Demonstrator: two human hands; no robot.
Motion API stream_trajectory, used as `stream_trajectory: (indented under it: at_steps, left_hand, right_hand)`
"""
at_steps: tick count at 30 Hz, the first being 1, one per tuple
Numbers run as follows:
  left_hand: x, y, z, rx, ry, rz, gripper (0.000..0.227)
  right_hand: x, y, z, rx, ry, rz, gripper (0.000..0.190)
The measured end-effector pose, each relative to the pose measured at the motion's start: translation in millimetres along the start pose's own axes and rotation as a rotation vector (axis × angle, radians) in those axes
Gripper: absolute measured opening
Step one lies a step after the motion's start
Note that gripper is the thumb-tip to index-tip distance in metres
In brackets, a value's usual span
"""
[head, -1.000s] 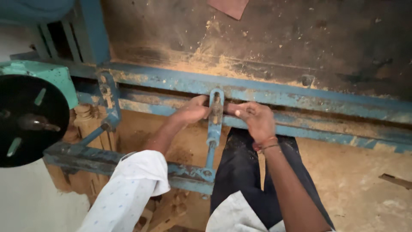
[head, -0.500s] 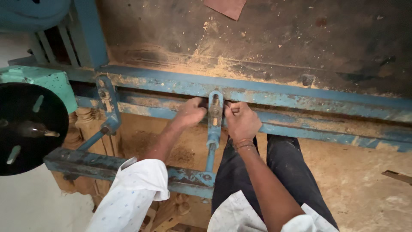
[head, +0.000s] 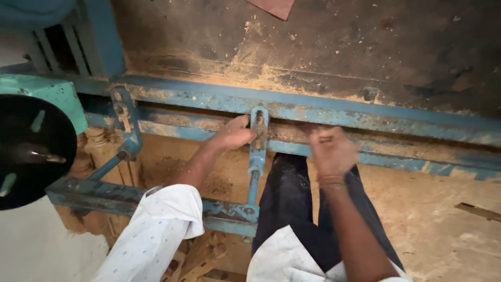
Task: The person brushes wood shavings off a blue metal lathe frame using a small brush and their hands, occasionally picking up and looking at a piece of wood.
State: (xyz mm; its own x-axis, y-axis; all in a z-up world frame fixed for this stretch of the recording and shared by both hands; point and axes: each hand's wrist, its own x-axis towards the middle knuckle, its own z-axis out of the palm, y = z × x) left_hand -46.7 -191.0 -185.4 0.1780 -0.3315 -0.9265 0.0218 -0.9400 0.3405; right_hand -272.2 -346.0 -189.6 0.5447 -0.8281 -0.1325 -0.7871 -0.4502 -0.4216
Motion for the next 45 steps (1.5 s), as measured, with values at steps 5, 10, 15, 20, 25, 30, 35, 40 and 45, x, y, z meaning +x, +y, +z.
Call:
stream_trajectory:
  at_steps: [5,10,15,20,25,30,35,40,45]
  left_hand:
    - [0.1,-0.6,-3.9,0.076,-0.071,-0.063,0.044]
    - [41.7,-57.2,11.3,0.084,0.054,0.117,0.057]
    - [36.8,-77.6,-8.4,0.245,0.148,0.119,0.044]
    - [18.1,-63.1,-17.0,0.118,0.221,0.100,0.045]
    - [16.6,-70.5,-16.8,0.069,0.243,0.115,0.045]
    - [19.0,-62.3,-17.3,0.173,0.212,-0.020,0.037]
    - [2.3,-39.6,-31.4,0.375,0.140,-0.152,0.044]
    - [-6.0,-14.4,-18.6,0.516,0.003,-0.027,0.053]
    - [-0.9,1.2,-8.5,0.527,-0.152,0.009,0.052]
  right_hand:
    - [19.5,48.1,-45.7,-0.116,-0.031,0.044,0.022]
    - [31.1,34.6,-79.7,-0.103,-0.281,-0.013,0.027]
    - [20.8,-32.3,-41.5,0.255,-0.367,-0.024,0.028]
    - [5.2,-83.1,11.5,0.440,-0.307,0.109,0.025]
    - [-0.3,-95.1,24.5,0.313,-0.284,0.246,0.021]
    - [13.5,-77.2,21.1,0.364,-0.349,0.076,0.022]
    - [12.4,-63.9,5.9,0.049,-0.372,-0.045,0.028]
    - [28.3,-5.2,-42.0,-0.156,-0.333,-0.274,0.015]
    - [45.8,41.5,-103.8,-0.310,-0.319,-0.242,0.021]
